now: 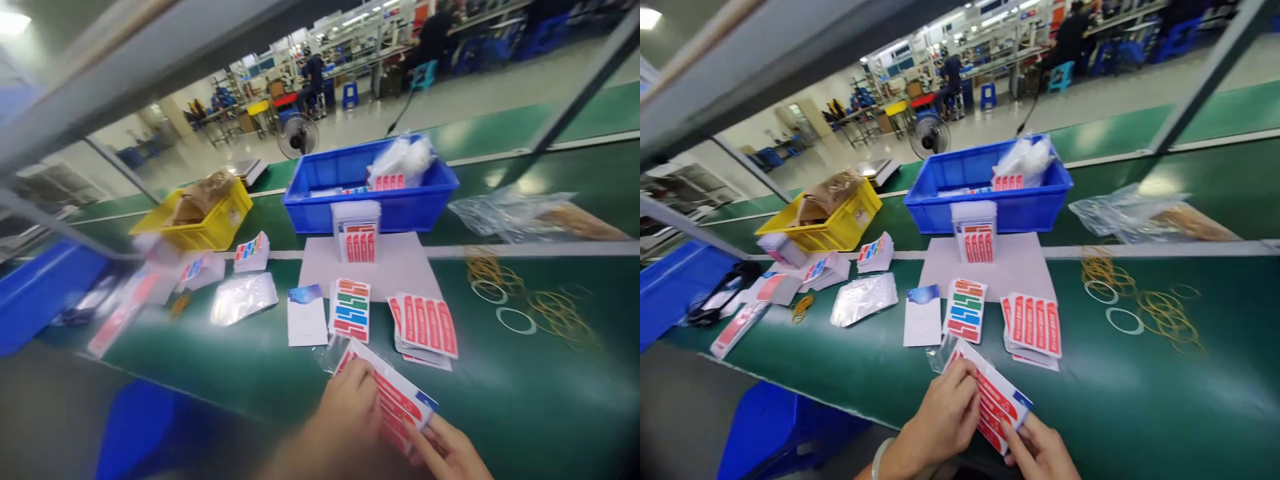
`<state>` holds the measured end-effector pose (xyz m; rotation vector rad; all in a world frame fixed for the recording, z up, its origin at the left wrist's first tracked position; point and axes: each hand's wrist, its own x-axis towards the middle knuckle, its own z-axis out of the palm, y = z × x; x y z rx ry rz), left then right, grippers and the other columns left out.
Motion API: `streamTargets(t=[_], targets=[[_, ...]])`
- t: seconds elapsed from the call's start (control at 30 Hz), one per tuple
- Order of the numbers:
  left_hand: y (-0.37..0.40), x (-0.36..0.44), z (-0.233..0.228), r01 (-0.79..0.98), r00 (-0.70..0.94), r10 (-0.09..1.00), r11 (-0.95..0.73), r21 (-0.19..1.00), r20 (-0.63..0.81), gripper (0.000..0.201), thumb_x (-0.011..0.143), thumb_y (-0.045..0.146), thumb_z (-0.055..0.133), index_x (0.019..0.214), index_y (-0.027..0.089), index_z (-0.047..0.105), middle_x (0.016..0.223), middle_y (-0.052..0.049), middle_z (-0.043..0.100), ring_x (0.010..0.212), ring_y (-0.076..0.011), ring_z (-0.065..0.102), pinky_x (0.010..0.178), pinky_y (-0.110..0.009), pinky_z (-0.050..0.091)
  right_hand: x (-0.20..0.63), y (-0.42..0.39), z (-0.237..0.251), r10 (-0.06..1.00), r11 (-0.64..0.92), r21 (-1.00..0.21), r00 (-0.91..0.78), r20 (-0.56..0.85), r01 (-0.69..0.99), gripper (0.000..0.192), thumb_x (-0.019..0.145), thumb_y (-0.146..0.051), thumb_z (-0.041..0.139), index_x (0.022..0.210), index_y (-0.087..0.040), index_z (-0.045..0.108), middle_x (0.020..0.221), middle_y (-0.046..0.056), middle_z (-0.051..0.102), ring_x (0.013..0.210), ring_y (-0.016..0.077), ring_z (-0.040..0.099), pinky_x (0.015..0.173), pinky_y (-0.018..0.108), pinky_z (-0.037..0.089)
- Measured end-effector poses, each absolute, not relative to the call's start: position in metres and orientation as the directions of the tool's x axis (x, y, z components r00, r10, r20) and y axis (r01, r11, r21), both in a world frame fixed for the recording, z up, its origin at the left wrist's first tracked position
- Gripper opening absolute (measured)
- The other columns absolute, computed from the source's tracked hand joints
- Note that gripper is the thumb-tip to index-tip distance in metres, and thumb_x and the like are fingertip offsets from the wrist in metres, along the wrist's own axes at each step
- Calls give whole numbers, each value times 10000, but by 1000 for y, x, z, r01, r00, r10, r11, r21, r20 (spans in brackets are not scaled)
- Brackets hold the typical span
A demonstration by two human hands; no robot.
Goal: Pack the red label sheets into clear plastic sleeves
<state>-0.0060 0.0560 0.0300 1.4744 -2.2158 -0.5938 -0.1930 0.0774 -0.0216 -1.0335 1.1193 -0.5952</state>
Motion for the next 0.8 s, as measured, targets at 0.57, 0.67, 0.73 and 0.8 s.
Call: streamTargets(t=[0.57,0.67,0.73,0.8], targets=[[52,-14,27,-697,-365,-926,343,630,99,101,830,69,418,805,165,439,967,-90,547,892,-203,530,752,-361,498,-187,85,-9,-847,474,-878,307,-434,64,406,881,-477,533,1134,-164,582,774,23,643,581,113,475,522,230,467],[54,-18,28,-681,-387,-916,358,639,101,104,828,69,418,787,163,439,944,-87,551,868,-194,537,729,-339,499,-184,86,-9,-857,459,-886,296,-422,67,416,871,-474,552,1146,-163,578,809,35,650,624,126,500,547,234,479],[54,-19,28,-696,-366,-924,352,625,112,108,826,73,418,769,163,436,927,-88,555,850,-194,537,713,-338,499,-184,87,-10,-859,463,-884,277,-430,64,414,870,-472,557,1145,-164,580,790,33,652,611,124,499,540,232,479],[56,-19,29,-708,-343,-931,345,617,128,115,823,73,418,754,162,436,906,-88,557,832,-194,535,703,-340,497,-184,89,-12,-861,474,-877,248,-444,75,411,870,-481,552,1127,-163,592,769,31,657,576,117,492,522,231,475]])
